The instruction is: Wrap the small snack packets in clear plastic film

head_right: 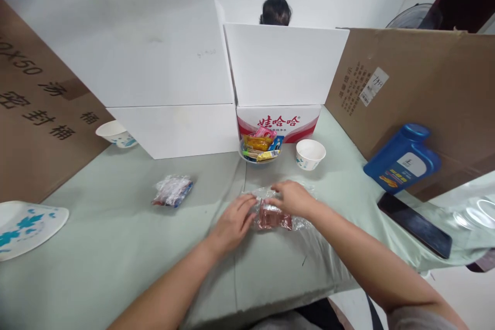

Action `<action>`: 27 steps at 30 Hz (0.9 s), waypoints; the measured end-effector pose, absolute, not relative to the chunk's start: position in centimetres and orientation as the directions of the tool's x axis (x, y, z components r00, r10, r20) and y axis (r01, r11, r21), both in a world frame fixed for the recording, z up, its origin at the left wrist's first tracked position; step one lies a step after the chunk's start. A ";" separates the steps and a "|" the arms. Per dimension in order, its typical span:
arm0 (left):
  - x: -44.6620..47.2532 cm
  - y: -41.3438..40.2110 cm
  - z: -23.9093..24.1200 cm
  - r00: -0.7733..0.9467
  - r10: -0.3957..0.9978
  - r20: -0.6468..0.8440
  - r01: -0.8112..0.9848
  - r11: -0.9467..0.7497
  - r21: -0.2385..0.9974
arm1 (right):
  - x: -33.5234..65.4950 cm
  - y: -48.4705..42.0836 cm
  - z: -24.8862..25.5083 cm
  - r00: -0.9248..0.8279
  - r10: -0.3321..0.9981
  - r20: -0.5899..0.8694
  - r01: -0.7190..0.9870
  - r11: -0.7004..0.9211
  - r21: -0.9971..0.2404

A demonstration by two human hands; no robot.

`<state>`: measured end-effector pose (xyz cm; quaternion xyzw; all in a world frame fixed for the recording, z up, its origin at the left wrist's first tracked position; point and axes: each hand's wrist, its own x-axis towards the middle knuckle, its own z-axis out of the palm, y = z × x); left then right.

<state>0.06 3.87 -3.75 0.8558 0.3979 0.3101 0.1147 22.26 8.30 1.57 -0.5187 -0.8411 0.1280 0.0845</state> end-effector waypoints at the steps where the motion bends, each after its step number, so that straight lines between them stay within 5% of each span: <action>1: -0.3 4.3 -3.9 0.474 0.776 0.416 0.638 -0.628 0.445 | 21.7 7.7 1.4 -0.494 0.868 -0.039 0.839 0.465 -0.282; 10: -1.6 5.3 -3.5 0.420 0.877 0.233 0.811 -0.478 0.338 | 21.8 -3.4 0.3 -0.768 0.626 0.135 0.612 0.779 -0.136; 16: -0.8 4.0 -2.6 0.398 0.897 0.191 0.868 -0.436 0.236 | 26.2 -7.7 -0.4 -0.714 0.695 0.087 0.650 0.703 -0.288; 20: 0.9 2.6 -2.8 0.517 0.814 0.265 0.787 -0.574 0.225 | 26.1 -6.5 -1.1 -0.650 0.753 0.099 0.694 0.643 -0.324; 27: 1.4 1.8 -4.0 0.719 0.689 -0.088 0.675 -0.664 0.323 | 27.9 -4.4 0.7 -0.690 0.706 -0.159 0.687 0.568 -0.453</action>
